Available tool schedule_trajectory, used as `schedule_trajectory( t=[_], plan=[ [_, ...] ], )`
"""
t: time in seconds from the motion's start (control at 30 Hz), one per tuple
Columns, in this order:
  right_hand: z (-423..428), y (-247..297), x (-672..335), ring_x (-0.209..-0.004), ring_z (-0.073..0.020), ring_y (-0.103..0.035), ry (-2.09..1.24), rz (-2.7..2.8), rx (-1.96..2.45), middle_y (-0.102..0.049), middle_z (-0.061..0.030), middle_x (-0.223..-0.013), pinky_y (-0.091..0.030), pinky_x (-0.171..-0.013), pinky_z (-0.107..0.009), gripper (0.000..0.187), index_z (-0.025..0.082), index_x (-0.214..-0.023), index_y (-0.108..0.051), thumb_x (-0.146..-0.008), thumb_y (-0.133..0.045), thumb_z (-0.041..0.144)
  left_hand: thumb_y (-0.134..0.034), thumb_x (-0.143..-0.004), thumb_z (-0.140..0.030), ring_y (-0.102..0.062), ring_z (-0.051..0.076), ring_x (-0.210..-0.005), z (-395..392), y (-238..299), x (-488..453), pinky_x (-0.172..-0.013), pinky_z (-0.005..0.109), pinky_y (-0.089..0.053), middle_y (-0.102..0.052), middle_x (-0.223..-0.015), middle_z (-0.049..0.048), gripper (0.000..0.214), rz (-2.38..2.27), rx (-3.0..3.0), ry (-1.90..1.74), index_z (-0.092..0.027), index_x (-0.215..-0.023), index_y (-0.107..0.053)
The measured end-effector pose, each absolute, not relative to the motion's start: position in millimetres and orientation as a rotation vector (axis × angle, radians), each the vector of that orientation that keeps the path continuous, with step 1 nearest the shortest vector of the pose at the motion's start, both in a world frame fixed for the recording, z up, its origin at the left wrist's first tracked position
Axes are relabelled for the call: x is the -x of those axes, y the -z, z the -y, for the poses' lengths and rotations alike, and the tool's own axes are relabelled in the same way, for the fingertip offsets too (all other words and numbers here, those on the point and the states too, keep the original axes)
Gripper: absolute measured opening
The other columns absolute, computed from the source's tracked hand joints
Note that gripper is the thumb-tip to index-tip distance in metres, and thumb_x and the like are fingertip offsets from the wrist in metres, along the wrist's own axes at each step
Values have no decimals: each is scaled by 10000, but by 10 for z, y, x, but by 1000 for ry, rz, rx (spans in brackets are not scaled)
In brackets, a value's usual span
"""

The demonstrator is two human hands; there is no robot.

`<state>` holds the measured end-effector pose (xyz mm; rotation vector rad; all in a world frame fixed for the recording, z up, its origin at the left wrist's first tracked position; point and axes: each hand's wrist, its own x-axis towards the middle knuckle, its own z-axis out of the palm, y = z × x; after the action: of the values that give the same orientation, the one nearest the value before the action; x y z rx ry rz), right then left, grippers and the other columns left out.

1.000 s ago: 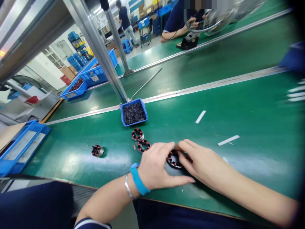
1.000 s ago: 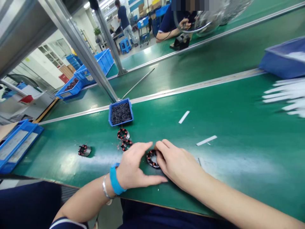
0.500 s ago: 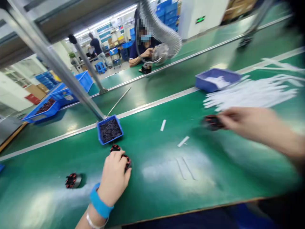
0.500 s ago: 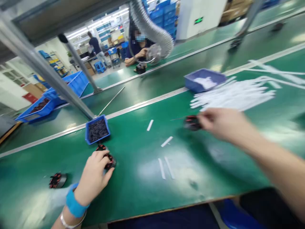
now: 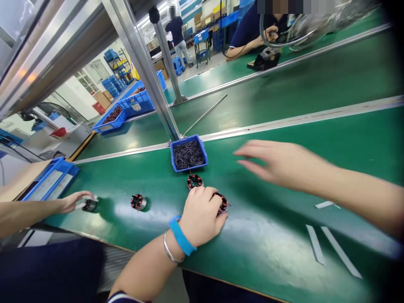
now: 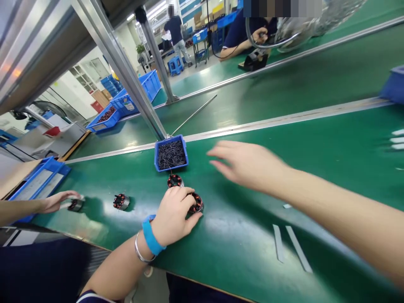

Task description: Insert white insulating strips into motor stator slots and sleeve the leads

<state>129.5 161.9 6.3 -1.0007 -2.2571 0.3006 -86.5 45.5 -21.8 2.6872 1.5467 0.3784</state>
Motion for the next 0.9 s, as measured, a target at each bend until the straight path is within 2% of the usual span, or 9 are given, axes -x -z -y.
schedule_trajectory(
  t=[0.1, 0.27, 0.33, 0.4, 0.5, 0.57, 0.67, 0.8, 0.9],
  plan=[
    [-1870, -118, -439, -932, -253, -649, -197, 2553, 973, -714, -125, -964, -434, -806, -369, 107, 137, -900, -706, -855, -609, 149, -743, -764, -373, -600, 253, -906, -476, 271, 879, -797, 428, -504, -665, -1023, 87, 267, -1551, -2662, -458, -188, -853, -572],
    [-2017, -108, 92, -999, -304, -646, -85, 2723, 1055, -708, -205, -1001, -369, -828, -419, 257, 81, -876, -706, -892, -451, 63, -781, -683, -482, -610, 260, -796, -431, 296, 840, -757, 452, -505, -648, -815, 56, 413, -1634, -2544, -576, -191, -864, -551],
    [-2024, -68, 57, -1030, -310, -635, -77, 2741, 1056, -700, -207, -1032, -360, -825, -418, 294, 81, -907, -705, -912, -411, 74, -778, -662, -497, -630, 291, -835, -403, 260, 836, -765, 482, -514, -674, -886, 90, 500, -1577, -2527, -618, -168, -973, -567],
    [-2041, -32, 10, -1049, -318, -627, -90, 2733, 1053, -688, -212, -1073, -364, -811, -411, 312, 73, -938, -699, -928, -387, 91, -748, -685, -444, -640, 328, -984, -381, 209, 852, -832, 506, -517, -680, -1101, 156, 534, -1438, -2539, -667, -150, -1090, -561],
    [-2080, -18, -16, -1023, -312, -639, -140, 2682, 1058, -684, -217, -1093, -384, -794, -391, 303, 62, -987, -684, -935, -391, 113, -650, -758, -283, -626, 307, -1141, -372, 163, 876, -952, 483, -494, -673, -1231, 136, 323, -1230, -2523, -774, -185, -1060, -593],
    [-2095, -49, -31, -977, -296, -656, -192, 2632, 1063, -697, -205, -1074, -403, -786, -374, 265, 73, -995, -682, -920, -433, 122, -595, -787, -210, -670, 261, -1058, -386, 174, 872, -918, 426, -521, -726, -1119, 104, 239, -1177, -2445, -825, -193, -1023, -624],
    [-2073, -136, -132, -940, -271, -665, -301, 2535, 1058, -727, -160, -1020, -437, -789, -352, 211, 110, -955, -696, -896, -495, 138, -579, -796, -183, -687, 217, -882, -443, 208, 844, -822, 361, -546, -757, -966, 93, 241, -1181, -2283, -846, -165, -1015, -678],
    [-1899, -180, -500, -827, -193, -682, -494, 2403, 1053, -754, -67, -882, -495, -773, -291, 165, 150, -888, -704, -854, -544, 132, -607, -814, -206, -668, 195, -840, -570, 173, 818, -844, 337, -516, -770, -905, 67, 152, -1196, -2116, -685, -175, -885, -738],
    [-1605, -61, -911, -722, -161, -682, -750, 2297, 1003, -750, -37, -794, -530, -686, -261, 153, 165, -837, -697, -862, -556, 219, -630, -820, -223, -644, 182, -808, -658, 123, 796, -814, 312, -497, -768, -859, 44, 116, -1235, -2045, -503, -188, -816, -740]
  ],
)
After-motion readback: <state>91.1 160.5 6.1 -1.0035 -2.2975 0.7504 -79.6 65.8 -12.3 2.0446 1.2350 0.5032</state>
